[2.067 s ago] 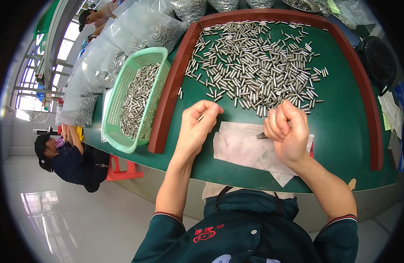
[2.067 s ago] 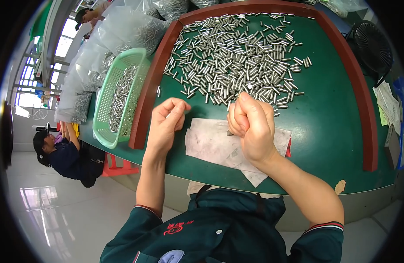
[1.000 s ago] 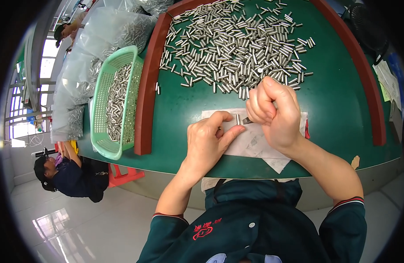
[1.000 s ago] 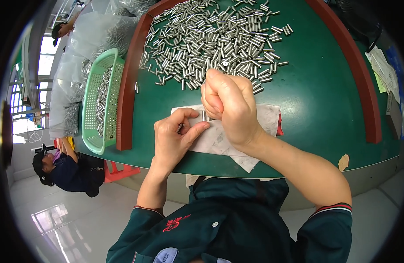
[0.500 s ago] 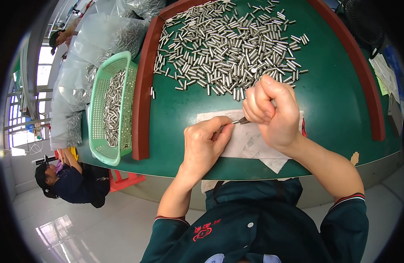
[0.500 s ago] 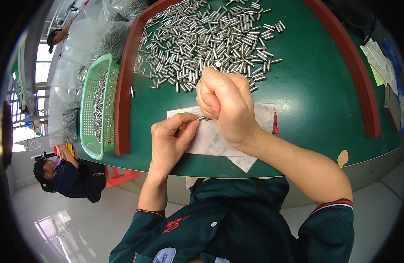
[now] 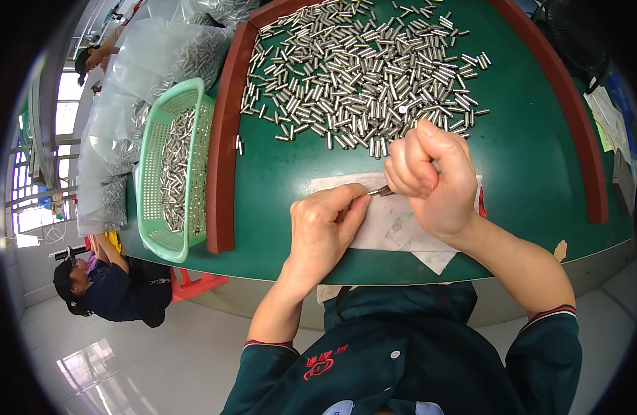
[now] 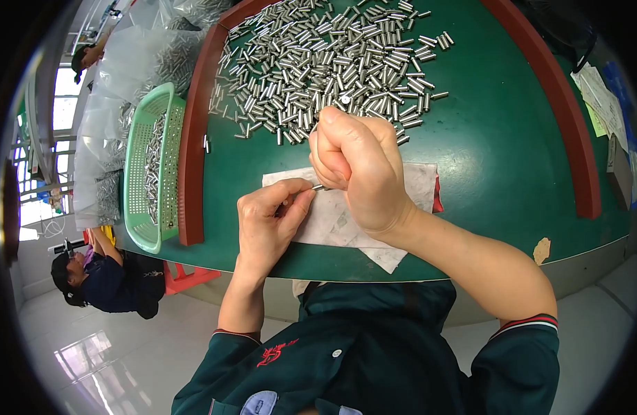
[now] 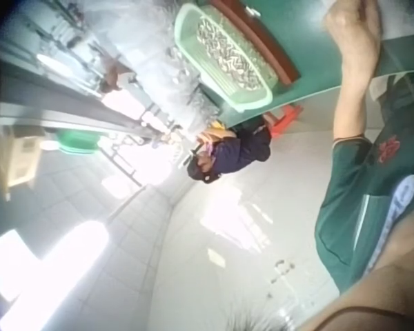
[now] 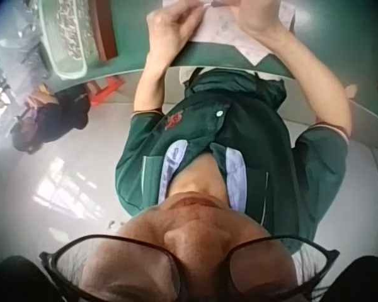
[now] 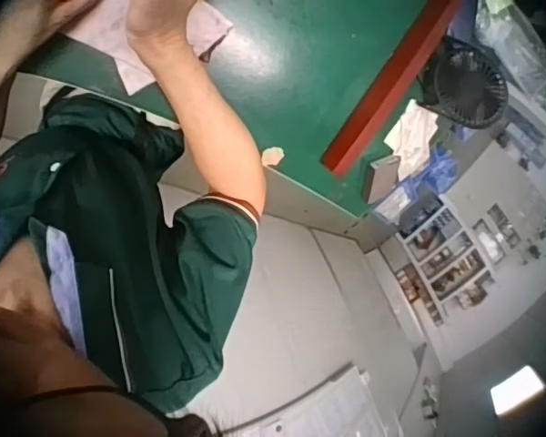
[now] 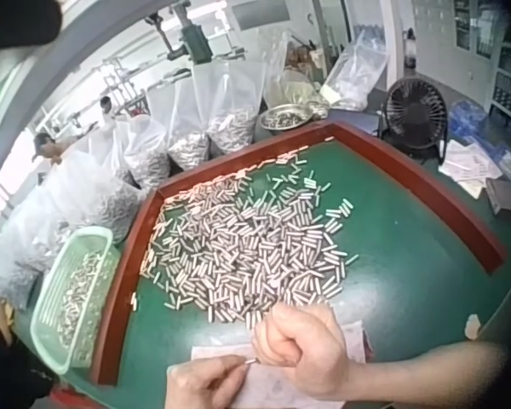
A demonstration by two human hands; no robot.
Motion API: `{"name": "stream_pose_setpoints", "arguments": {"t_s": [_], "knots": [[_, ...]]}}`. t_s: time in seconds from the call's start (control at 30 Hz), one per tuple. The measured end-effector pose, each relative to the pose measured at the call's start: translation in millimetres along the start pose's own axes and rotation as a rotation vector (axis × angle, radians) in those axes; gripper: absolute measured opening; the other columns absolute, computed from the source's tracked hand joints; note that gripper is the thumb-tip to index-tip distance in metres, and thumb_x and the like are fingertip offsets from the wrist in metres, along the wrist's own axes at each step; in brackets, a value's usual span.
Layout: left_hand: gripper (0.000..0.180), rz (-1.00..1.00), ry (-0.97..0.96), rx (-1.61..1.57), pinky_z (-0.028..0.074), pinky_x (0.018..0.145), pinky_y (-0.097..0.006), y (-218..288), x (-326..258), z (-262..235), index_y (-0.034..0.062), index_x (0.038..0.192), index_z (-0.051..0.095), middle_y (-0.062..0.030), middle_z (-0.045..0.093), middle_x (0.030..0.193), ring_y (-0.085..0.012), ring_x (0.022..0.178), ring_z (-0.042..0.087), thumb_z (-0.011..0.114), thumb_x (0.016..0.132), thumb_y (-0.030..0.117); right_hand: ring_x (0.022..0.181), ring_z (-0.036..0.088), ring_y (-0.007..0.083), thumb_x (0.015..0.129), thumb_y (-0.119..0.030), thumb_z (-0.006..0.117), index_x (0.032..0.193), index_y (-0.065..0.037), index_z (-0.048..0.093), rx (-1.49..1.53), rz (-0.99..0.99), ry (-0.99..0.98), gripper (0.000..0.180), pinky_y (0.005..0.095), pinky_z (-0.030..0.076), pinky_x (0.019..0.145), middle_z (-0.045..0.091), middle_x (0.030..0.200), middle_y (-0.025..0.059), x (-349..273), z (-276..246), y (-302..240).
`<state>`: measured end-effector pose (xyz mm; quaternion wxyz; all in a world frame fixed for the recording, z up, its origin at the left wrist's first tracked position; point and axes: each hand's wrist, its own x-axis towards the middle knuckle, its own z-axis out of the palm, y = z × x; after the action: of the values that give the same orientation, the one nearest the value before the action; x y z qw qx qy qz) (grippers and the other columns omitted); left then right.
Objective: Inspect and sort small metal pins using a hand tool at a workstation.
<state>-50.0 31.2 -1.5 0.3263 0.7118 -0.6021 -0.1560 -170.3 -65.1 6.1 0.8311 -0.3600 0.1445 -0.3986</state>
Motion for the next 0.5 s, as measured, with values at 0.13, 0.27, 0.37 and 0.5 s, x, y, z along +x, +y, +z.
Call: {"name": "stream_pose_setpoints", "arguments": {"t_s": [0.13,0.27,0.37,0.5], "knots": [[0.006,0.013,0.008,-0.018,0.041,0.045,-0.029,-0.8,0.3,0.5,0.0011,0.073,0.060,-0.0113,0.057,0.059,-0.0219,0.046,0.053,0.063,0.068,0.003,0.041,0.022,0.0063,0.086,-0.017,0.035,0.048,-0.008,0.028,0.060,-0.002,-0.006,0.040,0.0226,0.018,0.039,0.026,0.044,-0.0017,-1.6,-1.0,2.1],[0.006,0.017,0.001,-0.051,0.042,0.046,-0.029,-2.4,0.6,0.8,0.0008,0.073,0.060,-0.0122,0.057,0.060,-0.0226,0.047,0.054,0.063,0.068,0.003,0.038,0.017,0.0082,0.089,-0.022,0.030,0.047,-0.010,0.025,-0.062,-0.046,-0.019,0.044,0.0245,0.017,0.039,0.026,0.041,-0.0009,-3.0,0.0,4.6],[0.006,-0.031,-0.034,-0.097,0.042,0.046,-0.029,-3.4,1.7,0.8,0.0010,0.074,0.060,-0.0126,0.057,0.060,-0.0225,0.047,0.054,0.063,0.068,0.002,0.039,0.019,0.0084,0.088,-0.021,0.031,0.047,-0.010,0.025,-0.147,-0.070,-0.009,0.043,0.0244,0.018,0.040,0.026,0.042,-0.0009,-4.8,0.8,7.4],[0.006,-0.040,-0.051,-0.105,0.042,0.045,-0.029,-2.0,4.2,-0.1,0.0013,0.073,0.060,-0.0128,0.057,0.059,-0.0231,0.047,0.054,0.063,0.068,0.002,0.044,0.025,0.0068,0.086,-0.018,0.036,0.049,-0.006,0.028,-0.190,-0.088,-0.027,0.039,0.0229,0.021,0.042,0.029,0.046,-0.0010,-5.7,0.9,8.5]]}}
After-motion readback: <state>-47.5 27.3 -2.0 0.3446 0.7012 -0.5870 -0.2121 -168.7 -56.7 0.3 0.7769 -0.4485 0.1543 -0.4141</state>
